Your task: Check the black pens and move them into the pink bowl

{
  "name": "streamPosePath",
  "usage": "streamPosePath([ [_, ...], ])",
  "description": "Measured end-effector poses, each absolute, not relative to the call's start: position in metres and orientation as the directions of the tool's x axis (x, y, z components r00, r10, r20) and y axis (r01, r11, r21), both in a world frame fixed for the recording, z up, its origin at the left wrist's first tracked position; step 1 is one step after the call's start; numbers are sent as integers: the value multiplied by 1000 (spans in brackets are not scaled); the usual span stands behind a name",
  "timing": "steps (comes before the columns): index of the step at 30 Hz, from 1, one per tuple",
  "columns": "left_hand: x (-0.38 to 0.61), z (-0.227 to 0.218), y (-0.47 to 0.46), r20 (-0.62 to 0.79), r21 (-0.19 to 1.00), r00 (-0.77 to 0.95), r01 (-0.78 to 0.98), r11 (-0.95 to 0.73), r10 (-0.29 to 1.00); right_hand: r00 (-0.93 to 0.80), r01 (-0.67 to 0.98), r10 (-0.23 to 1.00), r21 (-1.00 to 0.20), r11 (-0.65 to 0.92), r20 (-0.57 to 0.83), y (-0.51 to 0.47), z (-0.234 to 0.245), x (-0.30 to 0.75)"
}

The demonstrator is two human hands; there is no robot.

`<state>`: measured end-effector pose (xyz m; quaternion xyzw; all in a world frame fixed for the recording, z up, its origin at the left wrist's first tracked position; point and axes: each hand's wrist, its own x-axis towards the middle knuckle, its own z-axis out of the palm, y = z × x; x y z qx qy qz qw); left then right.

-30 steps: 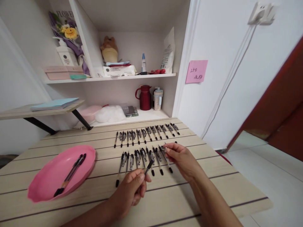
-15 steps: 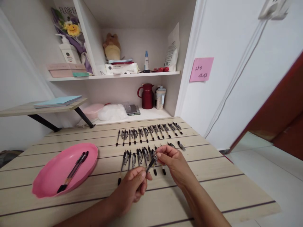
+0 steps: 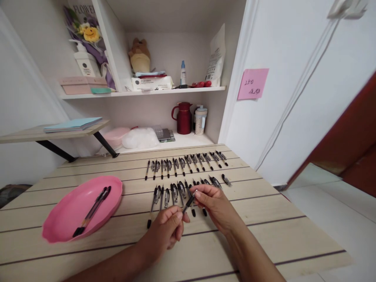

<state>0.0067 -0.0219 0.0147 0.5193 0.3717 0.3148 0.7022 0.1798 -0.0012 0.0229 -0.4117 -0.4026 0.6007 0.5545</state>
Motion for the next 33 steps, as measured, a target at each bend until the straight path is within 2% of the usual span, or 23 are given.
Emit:
streamPosePath([
  [13,9,15,-23,-179,968,526,-54,243,832,-159,-436,987,-898,-55,16,-3,24,176],
  [18,9,17,-24,-179,968,531,-56,245,828,-96,-398,995,-917,-32,7,-3,23,176],
  [23,8,17,-24,-181,968,522,-57,246,833,-168,-426,985,-903,-47,29,-4,22,176],
  [28,9,18,-24,-169,969,518,-68,237,838,-128,-373,991,-928,-21,29,-4,22,176],
  [33,9,19,-25,-177,969,515,-60,241,839,-163,-396,986,-917,-48,19,-5,22,176],
])
